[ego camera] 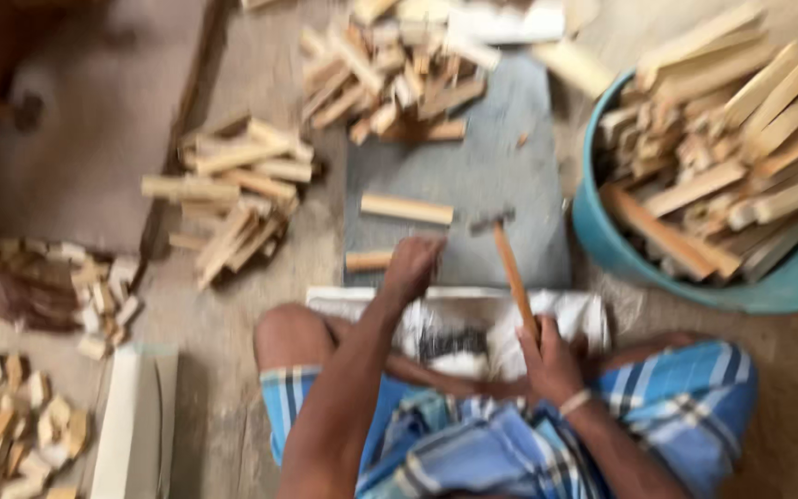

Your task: The person sits on the floor and repeatedly picks up small wooden pieces, places them on a work surface, and hammers nails into them using a hammer. The person then moves the assembled pieces aside.

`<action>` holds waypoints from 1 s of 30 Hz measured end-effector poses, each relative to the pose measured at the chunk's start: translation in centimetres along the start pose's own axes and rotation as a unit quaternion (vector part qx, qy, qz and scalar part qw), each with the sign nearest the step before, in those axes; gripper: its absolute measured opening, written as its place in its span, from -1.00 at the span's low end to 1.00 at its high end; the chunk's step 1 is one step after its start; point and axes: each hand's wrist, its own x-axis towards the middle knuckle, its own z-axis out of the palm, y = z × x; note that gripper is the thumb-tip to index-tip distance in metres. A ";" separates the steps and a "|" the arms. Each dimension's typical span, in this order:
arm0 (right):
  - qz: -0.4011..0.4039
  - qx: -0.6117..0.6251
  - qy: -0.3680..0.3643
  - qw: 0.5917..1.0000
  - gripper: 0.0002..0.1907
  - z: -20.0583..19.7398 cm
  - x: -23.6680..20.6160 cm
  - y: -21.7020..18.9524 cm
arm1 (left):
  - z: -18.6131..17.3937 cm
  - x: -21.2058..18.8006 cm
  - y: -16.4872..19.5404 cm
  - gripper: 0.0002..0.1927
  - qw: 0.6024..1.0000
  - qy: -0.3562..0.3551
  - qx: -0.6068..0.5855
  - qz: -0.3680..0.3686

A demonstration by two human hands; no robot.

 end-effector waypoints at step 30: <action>0.228 0.151 -0.212 0.938 -0.64 0.3 0.2 -1.7 | 6.1 -10.0 3.6 -0.78 0.992 -0.071 0.076 0.078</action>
